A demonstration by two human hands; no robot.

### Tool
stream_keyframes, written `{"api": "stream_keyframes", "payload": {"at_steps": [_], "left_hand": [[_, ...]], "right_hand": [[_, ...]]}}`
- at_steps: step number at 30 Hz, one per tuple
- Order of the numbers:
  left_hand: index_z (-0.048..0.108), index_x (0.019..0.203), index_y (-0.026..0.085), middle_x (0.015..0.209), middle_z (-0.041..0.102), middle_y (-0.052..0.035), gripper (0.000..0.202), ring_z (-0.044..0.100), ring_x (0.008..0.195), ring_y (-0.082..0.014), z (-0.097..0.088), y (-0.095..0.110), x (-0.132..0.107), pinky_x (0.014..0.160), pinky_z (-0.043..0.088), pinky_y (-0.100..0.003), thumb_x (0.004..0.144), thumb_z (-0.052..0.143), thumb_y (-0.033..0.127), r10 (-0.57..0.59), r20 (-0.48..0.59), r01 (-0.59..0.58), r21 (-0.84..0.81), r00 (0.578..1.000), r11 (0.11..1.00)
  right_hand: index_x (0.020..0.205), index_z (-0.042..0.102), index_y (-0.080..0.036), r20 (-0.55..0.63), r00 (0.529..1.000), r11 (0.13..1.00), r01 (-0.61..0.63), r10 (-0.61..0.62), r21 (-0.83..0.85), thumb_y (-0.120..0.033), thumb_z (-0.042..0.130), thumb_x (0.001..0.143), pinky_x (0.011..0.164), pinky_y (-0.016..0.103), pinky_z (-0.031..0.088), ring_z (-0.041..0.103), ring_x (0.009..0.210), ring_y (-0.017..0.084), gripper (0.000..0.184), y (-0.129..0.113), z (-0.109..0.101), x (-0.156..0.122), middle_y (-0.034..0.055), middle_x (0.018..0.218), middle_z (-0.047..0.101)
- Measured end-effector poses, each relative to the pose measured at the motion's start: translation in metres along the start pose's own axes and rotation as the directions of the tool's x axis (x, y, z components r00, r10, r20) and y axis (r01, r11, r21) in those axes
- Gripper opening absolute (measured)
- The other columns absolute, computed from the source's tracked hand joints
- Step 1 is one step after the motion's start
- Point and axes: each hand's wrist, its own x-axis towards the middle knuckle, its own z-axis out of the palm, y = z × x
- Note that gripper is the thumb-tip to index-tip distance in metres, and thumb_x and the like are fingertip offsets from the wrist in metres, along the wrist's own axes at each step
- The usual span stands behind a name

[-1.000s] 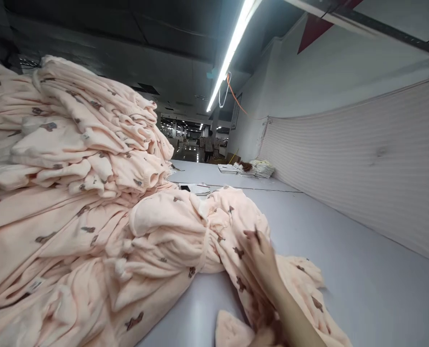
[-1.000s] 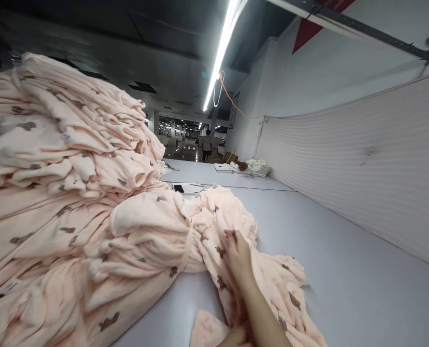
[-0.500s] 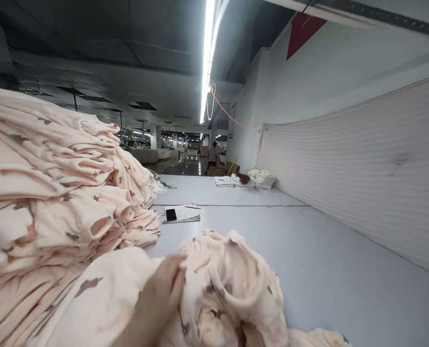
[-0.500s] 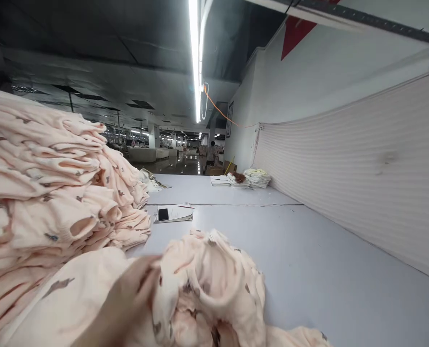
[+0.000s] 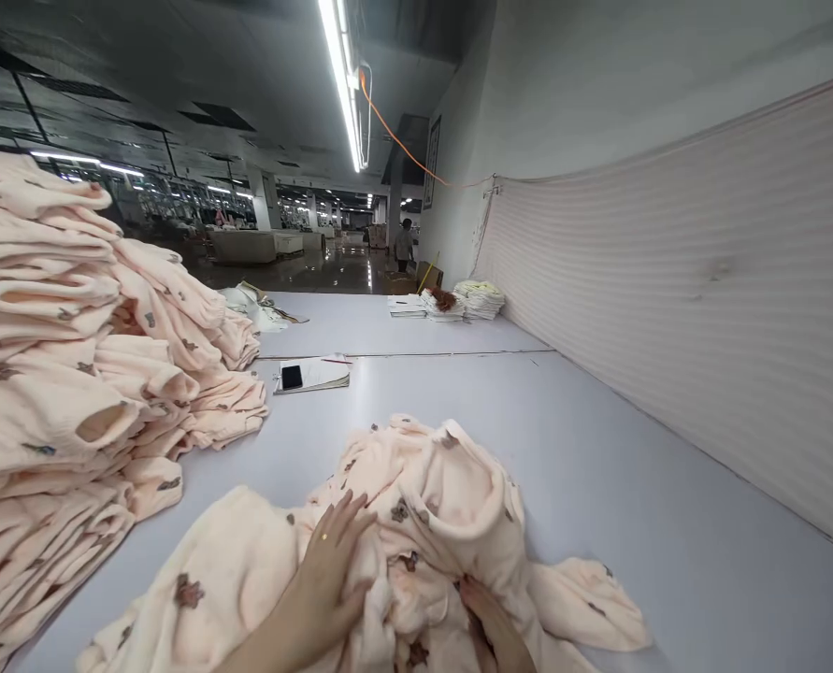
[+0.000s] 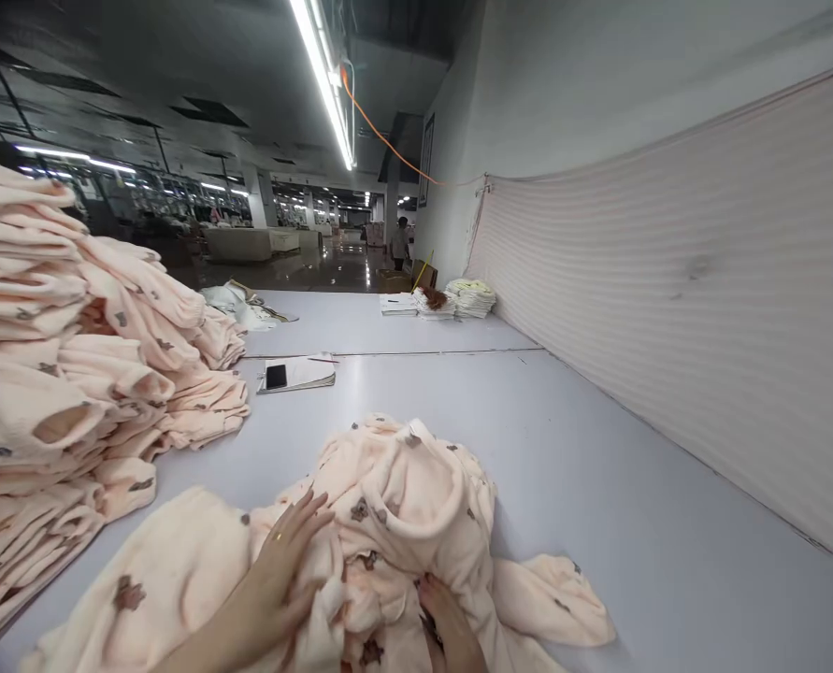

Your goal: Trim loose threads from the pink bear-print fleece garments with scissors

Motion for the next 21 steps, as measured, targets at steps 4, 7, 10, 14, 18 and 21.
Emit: {"api": "stream_keyframes", "payload": {"at_steps": [4, 7, 10, 14, 18, 21], "left_hand": [[0.04, 0.135, 0.036, 0.147, 0.04, 0.0029, 0.064, 0.035, 0.134, -0.0222, 0.005, 0.022, -0.028, 0.109, 0.031, -0.04, 0.079, 0.039, 0.005, 0.229, 0.094, -0.237, 0.083, 0.969, 0.968], [0.039, 0.137, 0.032, 0.129, 0.059, -0.002, 0.067, 0.055, 0.112, -0.0229, 0.005, 0.04, -0.022, 0.097, 0.04, -0.039, 0.075, 0.042, 0.006, 0.117, 0.167, -0.135, 0.101, 0.979, 0.986], [0.05, 0.129, 0.027, 0.102, 0.071, -0.005, 0.045, 0.062, 0.092, -0.0249, 0.003, 0.055, -0.006, 0.084, 0.045, -0.04, 0.084, 0.044, 0.025, -0.039, 0.204, 0.014, 0.122, 0.978, 0.992], [0.044, 0.133, 0.022, 0.102, 0.069, -0.0087, 0.05, 0.062, 0.09, -0.0285, 0.008, 0.066, 0.013, 0.08, 0.043, -0.043, 0.084, 0.045, 0.031, -0.084, 0.207, 0.051, 0.163, 0.975, 0.985], [0.051, 0.122, 0.03, 0.116, 0.059, -0.0061, 0.047, 0.059, 0.092, -0.0281, 0.023, 0.069, 0.027, 0.08, 0.039, -0.041, 0.077, 0.049, 0.02, -0.041, 0.204, 0.014, 0.133, 0.978, 0.991], [0.059, 0.1, 0.024, 0.101, 0.062, -0.0059, 0.029, 0.059, 0.086, -0.0271, 0.032, 0.068, 0.035, 0.077, 0.038, -0.04, 0.074, 0.048, 0.017, -0.081, 0.203, 0.063, 0.091, 0.976, 0.994]], "right_hand": [[0.115, 0.065, -0.026, 0.109, 0.994, 0.988, -0.028, 0.011, 0.151, -0.039, 0.044, 0.093, 0.096, 0.037, 0.049, 0.061, 0.11, 0.023, 0.033, -0.022, -0.018, 0.019, 0.0072, 0.117, 0.068], [0.119, 0.062, -0.023, 0.198, 0.98, 0.972, -0.056, 0.01, 0.23, -0.038, 0.044, 0.094, 0.097, 0.038, 0.047, 0.061, 0.111, 0.023, 0.035, -0.045, -0.017, 0.057, 0.0082, 0.117, 0.067], [0.116, 0.06, -0.019, 0.168, 0.983, 0.964, -0.116, 0.076, 0.241, -0.042, 0.039, 0.095, 0.089, 0.034, 0.051, 0.065, 0.1, 0.021, 0.037, -0.052, -0.013, 0.088, 0.0091, 0.113, 0.068], [0.111, 0.058, -0.018, 0.163, 0.972, 0.962, -0.199, 0.169, 0.188, -0.042, 0.036, 0.096, 0.066, 0.027, 0.051, 0.065, 0.067, 0.017, 0.036, -0.041, -0.016, 0.086, 0.0033, 0.08, 0.069], [0.094, 0.064, -0.019, 0.203, 0.953, 0.958, -0.256, 0.227, 0.131, -0.039, 0.049, 0.089, 0.062, 0.026, 0.047, 0.063, 0.064, 0.019, 0.025, -0.035, -0.013, 0.06, 0.0021, 0.073, 0.068], [0.09, 0.067, -0.022, 0.21, 0.95, 0.96, -0.258, 0.233, 0.104, -0.032, 0.063, 0.079, 0.07, 0.029, 0.045, 0.064, 0.08, 0.023, 0.016, -0.037, 0.0, 0.054, 0.0035, 0.082, 0.07]]}}
